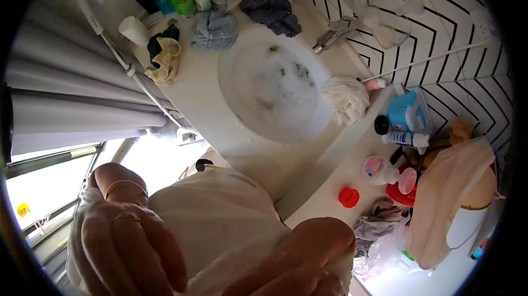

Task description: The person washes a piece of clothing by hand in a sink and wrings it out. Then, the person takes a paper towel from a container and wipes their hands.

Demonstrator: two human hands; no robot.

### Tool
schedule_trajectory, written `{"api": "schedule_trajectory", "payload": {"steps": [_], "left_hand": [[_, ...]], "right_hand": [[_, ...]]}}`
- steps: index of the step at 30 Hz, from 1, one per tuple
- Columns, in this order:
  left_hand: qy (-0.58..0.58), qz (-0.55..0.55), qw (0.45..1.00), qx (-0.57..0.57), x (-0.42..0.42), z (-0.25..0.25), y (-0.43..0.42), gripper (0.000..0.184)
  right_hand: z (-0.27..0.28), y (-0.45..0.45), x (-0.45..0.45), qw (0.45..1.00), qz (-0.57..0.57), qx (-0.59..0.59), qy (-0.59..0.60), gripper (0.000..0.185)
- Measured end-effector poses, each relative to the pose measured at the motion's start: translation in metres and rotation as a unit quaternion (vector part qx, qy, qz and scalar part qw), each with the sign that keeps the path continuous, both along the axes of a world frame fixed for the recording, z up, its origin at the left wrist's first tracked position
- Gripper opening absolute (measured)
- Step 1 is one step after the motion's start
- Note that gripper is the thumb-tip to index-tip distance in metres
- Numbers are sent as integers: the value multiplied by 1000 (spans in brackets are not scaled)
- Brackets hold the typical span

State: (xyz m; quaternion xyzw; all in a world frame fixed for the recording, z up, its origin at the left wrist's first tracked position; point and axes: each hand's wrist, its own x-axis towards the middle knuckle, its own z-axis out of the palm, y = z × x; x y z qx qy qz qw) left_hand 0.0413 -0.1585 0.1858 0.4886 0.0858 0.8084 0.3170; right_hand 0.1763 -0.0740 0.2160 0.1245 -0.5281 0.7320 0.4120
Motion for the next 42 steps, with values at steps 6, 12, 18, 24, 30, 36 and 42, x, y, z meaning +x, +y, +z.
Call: {"api": "schedule_trajectory", "payload": {"steps": [6,12,18,24,30,36,42], "left_hand": [[-38,363,931,-33,56,2,4,12],[-182,398,890,-130,73,22,23,13],[274,571,693,-344,64,26,-7,15],[645,631,217,-373,75,25,-21,24],[482,597,518,-378,55,24,-21,41],[337,647,546,-412,55,22,-6,31],[246,659,608,-368,42,19,1,28]], "right_hand": [[-23,-24,-12,994,-27,-18,106,22],[-29,-33,-12,994,-22,-24,108,22],[-31,-36,-11,994,-24,-16,102,22],[-37,-37,-14,994,-14,2,112,23],[-37,-33,-17,996,-40,26,75,23],[-39,-17,-20,977,-160,129,-48,24],[-41,-2,-15,924,-256,237,-156,24]]}}
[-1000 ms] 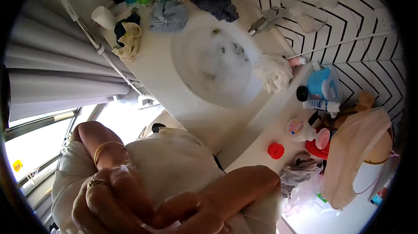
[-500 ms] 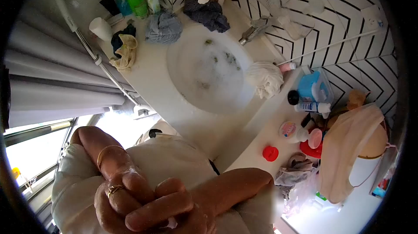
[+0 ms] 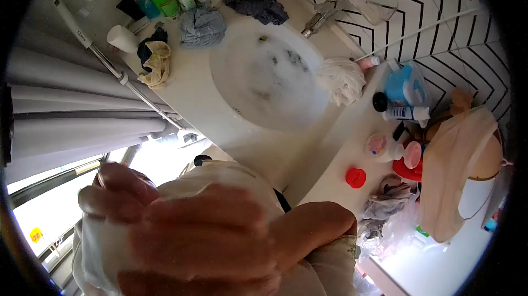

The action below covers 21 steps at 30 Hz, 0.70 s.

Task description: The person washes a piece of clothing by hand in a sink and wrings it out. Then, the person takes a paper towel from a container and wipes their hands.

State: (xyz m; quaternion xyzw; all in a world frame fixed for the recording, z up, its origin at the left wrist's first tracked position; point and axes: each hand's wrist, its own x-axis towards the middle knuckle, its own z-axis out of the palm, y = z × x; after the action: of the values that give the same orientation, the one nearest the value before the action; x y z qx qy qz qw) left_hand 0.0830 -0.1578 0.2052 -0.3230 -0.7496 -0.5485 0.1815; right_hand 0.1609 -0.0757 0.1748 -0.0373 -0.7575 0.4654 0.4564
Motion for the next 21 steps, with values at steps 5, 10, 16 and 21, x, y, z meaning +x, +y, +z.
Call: {"api": "schedule_trajectory", "payload": {"steps": [5,10,16,21], "left_hand": [[44,-32,996,71,-10,-23,6,27],[78,-202,948,234,-37,-41,-8,14],[-31,-426,901,73,-99,-92,-2,31],[-156,-463,870,-65,-92,-142,13,25]], "right_hand": [[7,-6,-16,988,-134,78,2,25],[25,-23,-29,981,-6,-141,134,6],[45,-34,-9,928,110,-313,167,11],[16,-51,-9,909,24,-251,332,18]]}}
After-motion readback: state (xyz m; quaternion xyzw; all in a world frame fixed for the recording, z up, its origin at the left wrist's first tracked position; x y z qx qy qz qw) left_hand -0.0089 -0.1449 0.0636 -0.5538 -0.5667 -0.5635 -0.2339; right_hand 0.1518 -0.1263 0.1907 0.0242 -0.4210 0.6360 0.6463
